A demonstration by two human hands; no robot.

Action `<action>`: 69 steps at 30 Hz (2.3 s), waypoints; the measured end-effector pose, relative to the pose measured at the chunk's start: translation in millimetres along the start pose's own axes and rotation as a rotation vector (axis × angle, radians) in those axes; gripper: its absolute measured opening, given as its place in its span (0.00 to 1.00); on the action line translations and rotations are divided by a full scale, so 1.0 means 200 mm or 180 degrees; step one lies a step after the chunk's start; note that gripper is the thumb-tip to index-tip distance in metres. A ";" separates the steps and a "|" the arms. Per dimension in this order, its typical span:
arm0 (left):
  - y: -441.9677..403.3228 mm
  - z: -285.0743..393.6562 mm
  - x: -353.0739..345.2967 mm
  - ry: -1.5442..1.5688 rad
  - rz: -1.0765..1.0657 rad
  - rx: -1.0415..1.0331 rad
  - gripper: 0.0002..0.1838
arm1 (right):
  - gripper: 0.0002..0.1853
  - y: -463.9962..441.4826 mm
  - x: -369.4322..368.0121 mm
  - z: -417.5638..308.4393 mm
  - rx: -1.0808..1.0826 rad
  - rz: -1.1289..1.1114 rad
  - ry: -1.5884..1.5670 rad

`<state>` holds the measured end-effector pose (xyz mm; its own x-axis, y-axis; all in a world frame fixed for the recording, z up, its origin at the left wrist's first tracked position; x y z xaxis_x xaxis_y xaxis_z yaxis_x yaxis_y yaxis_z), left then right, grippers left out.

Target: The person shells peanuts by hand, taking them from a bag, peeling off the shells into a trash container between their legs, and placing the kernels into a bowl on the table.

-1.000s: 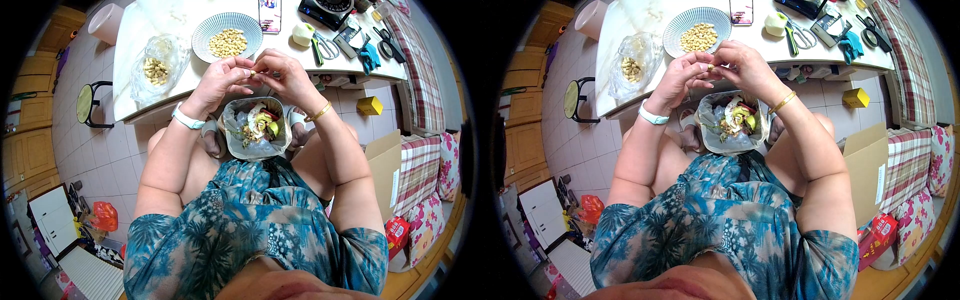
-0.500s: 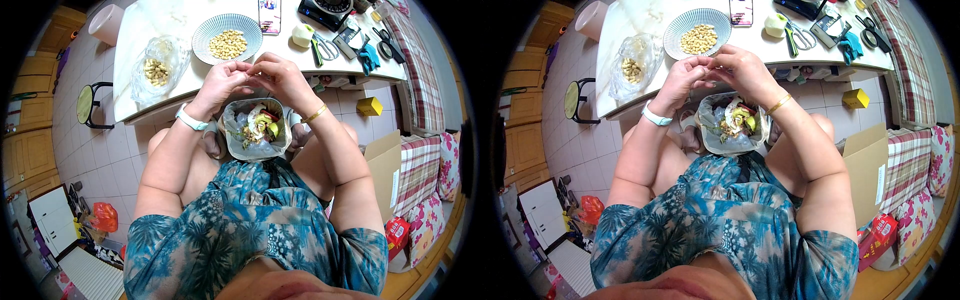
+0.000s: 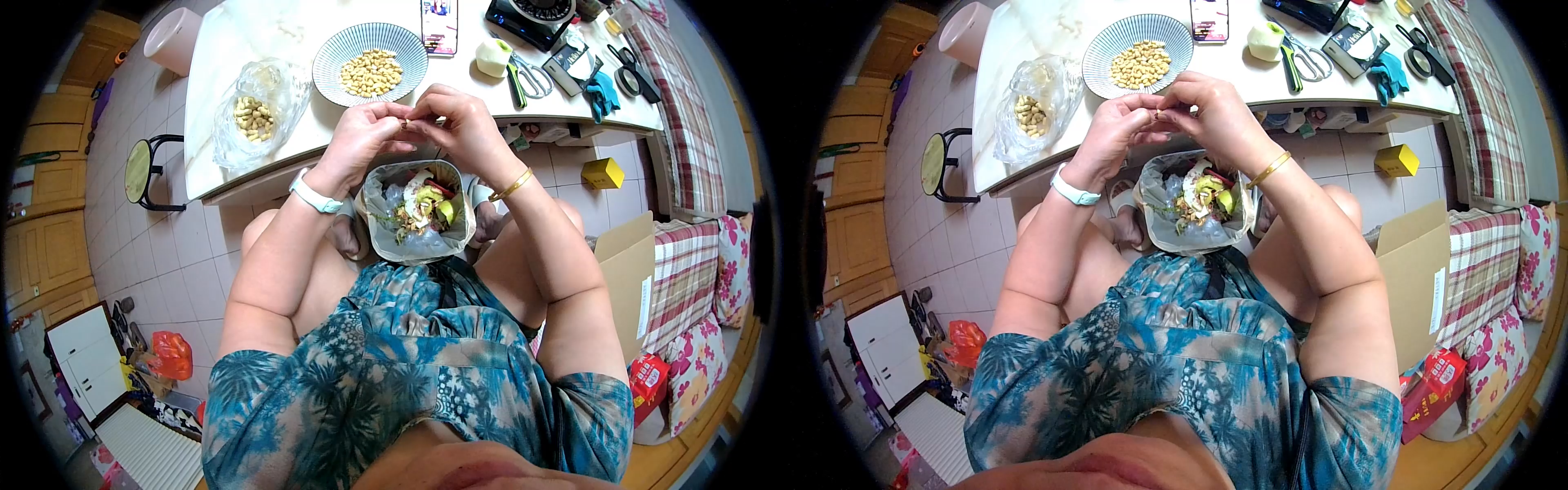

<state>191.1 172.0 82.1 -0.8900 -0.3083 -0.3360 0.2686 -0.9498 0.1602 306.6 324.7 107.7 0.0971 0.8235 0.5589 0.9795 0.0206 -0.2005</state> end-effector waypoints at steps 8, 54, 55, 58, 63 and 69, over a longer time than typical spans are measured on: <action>-0.07 -0.11 -0.06 0.1112 0.0176 -0.0114 0.15 | 0.08 -0.01 -0.06 0.00 0.0271 0.0425 0.1377; -0.09 -0.15 -0.05 0.1930 0.0457 -0.0286 0.19 | 0.09 0.00 -0.10 -0.02 0.0024 0.0159 0.1592; -0.08 -0.15 -0.07 0.1899 0.0421 -0.0247 0.19 | 0.09 0.00 -0.11 -0.01 0.0018 0.0159 0.1593; -0.08 -0.19 -0.05 0.1910 0.0191 -0.0170 0.16 | 0.09 0.00 -0.14 0.01 -0.0129 -0.0048 0.1669; -0.05 -0.13 -0.13 0.1872 0.0414 -0.0114 0.16 | 0.08 0.00 -0.14 0.00 -0.0327 0.0115 0.1571; -0.07 -0.20 -0.06 0.2075 0.0022 -0.0122 0.16 | 0.08 0.00 -0.11 0.00 -0.0416 0.0181 0.1184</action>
<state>212.7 187.5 46.3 -0.4855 -0.2714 -0.8310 0.2971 -0.9452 0.1351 304.1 306.5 96.1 0.1856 0.5592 0.8080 0.9826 -0.1111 -0.1488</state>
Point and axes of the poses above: each hand's wrist, its own y-axis away from the middle knuckle, its own x-axis out of the back of the hand, z = x × y, the point moved 1 cm from there along -y, towards the middle knuckle, and after that the axes turned 14 degrees about -z, right-handed, at the moved point
